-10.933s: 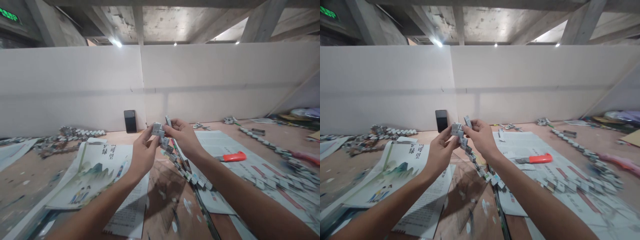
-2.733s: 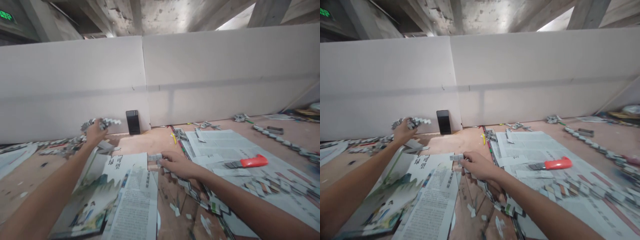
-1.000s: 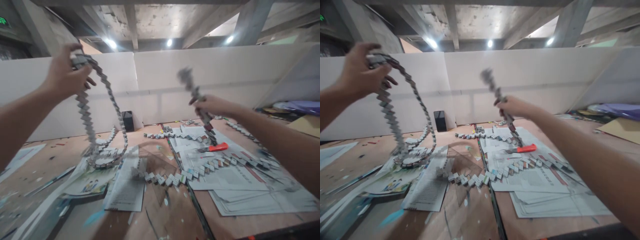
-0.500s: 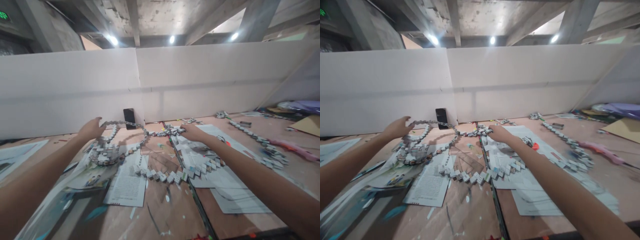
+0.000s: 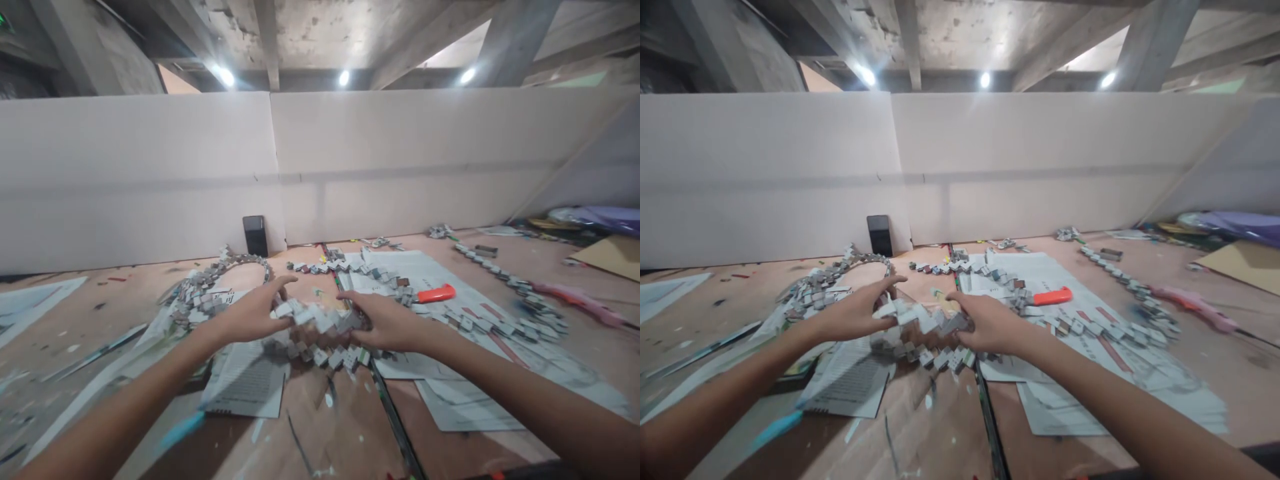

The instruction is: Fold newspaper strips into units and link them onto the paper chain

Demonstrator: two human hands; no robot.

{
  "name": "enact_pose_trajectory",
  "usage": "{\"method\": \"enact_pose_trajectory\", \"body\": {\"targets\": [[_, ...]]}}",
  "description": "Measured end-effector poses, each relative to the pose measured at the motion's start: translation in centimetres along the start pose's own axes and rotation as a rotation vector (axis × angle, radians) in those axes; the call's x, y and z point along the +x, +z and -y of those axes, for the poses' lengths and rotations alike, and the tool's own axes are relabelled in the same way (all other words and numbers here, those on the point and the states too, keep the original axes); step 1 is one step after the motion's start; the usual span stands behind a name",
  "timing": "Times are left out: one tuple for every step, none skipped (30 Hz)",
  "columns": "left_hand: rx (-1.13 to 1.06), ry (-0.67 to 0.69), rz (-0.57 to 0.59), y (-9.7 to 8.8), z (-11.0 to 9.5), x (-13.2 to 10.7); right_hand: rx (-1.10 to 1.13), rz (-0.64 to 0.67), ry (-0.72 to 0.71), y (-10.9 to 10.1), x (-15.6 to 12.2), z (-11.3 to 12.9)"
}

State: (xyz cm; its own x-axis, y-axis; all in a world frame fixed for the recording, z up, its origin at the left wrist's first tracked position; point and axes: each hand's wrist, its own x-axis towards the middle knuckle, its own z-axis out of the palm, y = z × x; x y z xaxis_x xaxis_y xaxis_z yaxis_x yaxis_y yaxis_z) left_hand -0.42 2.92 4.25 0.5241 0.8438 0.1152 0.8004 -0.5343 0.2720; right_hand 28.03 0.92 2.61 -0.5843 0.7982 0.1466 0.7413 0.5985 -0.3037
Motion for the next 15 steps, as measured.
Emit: {"method": "enact_pose_trajectory", "body": {"targets": [[0.061,-0.035,0.029,-0.1,1.7,-0.4,-0.017,0.007,0.032,0.2,-0.3,-1.0],[0.153,-0.119,0.043,0.0,3.3,-0.8,-0.030,0.014,0.062,0.3,-0.5,-2.0],[0.246,-0.238,0.056,0.3,5.0,-1.1,-0.034,0.000,0.104,0.4,-0.6,-2.7],[0.311,-0.375,0.067,0.6,6.5,-1.3,-0.029,-0.024,0.147,0.5,-0.5,-3.3],[0.328,-0.486,0.083,0.9,7.8,-1.4,-0.020,-0.055,0.185,0.5,-0.4,-3.6],[0.324,-0.521,0.093,0.9,9.0,-1.5,-0.010,-0.087,0.215,0.4,-0.3,-3.8],[0.323,-0.540,0.090,0.7,10.0,-1.5,-0.001,-0.113,0.229,0.3,-0.2,-3.9],[0.319,-0.557,0.074,0.1,10.9,-1.5,0.003,-0.131,0.231,0.3,-0.2,-3.9],[0.314,-0.576,0.047,-1.0,11.7,-1.6,0.004,-0.142,0.228,0.2,-0.2,-3.9],[0.307,-0.597,0.011,-2.5,12.5,-1.8,0.004,-0.146,0.225,0.1,-0.2,-3.8],[0.305,-0.623,-0.041,-4.4,13.2,-2.0,0.005,-0.145,0.225,0.1,-0.2,-3.8],[0.304,-0.646,-0.095,-6.6,14.1,-2.4,0.006,-0.141,0.229,0.1,-0.2,-3.9],[0.312,-0.672,-0.152,-8.9,15.0,-2.8,0.010,-0.134,0.237,0.0,-0.1,-4.0],[0.323,-0.689,-0.222,-11.4,15.9,-3.2,0.017,-0.126,0.242,0.1,-0.1,-4.0],[0.345,-0.681,-0.386,-13.8,16.7,-3.5,0.026,-0.119,0.245,0.1,-0.1,-4.2]]}}
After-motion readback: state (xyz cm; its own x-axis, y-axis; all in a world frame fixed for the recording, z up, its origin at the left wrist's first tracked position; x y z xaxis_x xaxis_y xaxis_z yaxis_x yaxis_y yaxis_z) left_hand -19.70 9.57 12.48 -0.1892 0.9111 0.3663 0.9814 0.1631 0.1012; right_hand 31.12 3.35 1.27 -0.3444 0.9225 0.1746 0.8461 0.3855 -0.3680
